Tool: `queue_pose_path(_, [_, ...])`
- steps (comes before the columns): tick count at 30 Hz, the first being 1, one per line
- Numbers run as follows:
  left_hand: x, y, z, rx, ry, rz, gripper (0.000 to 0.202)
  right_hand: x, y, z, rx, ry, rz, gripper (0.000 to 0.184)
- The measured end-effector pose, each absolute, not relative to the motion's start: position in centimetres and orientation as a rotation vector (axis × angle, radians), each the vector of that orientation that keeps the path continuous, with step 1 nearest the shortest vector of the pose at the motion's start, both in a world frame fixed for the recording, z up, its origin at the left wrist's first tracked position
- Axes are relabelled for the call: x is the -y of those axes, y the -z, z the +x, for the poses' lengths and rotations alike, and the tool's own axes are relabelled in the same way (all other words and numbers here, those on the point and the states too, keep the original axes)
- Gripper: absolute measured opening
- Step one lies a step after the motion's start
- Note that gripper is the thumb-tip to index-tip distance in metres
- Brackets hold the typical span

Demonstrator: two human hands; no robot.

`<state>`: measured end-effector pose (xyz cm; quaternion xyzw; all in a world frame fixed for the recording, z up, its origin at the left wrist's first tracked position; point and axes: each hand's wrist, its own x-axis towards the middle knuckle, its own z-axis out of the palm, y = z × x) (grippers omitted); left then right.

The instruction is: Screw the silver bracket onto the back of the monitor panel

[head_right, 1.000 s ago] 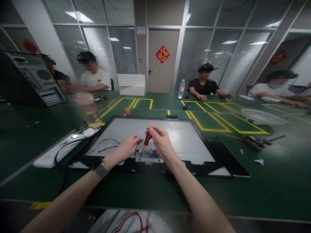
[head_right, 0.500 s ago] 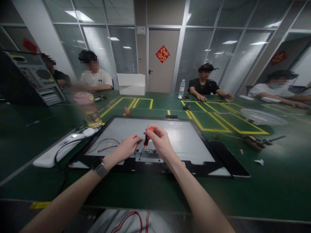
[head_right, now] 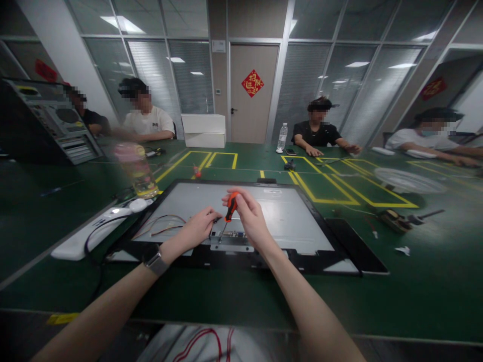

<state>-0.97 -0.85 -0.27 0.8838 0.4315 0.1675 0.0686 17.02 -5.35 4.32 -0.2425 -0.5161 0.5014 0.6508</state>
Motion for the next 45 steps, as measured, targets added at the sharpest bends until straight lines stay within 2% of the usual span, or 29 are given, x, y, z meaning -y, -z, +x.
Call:
queue_pose_path(15, [1.1, -0.08, -0.93, -1.319, -0.482, 2.654, 0.038, 5.54, -4.58, 17.21, 1.252, -1.072, -0.611, 0.023])
queue_pose_path(31, [1.16, -0.11, -0.92, -1.317, -0.487, 2.632, 0.033, 5.94, -4.82, 16.9, 1.317, -1.191, -0.532, 0.022])
queue_pose_path(41, [1.25, -0.36, -0.86, -1.333, -0.463, 2.64, 0.039, 5.18, -4.32, 17.24, 1.307, -0.848, -0.713, 0.012])
queue_pose_path(45, [1.18, -0.27, -0.92, -1.331, -0.463, 2.649, 0.039, 5.32, -4.17, 17.39, 1.333, -0.851, -0.694, 0.015])
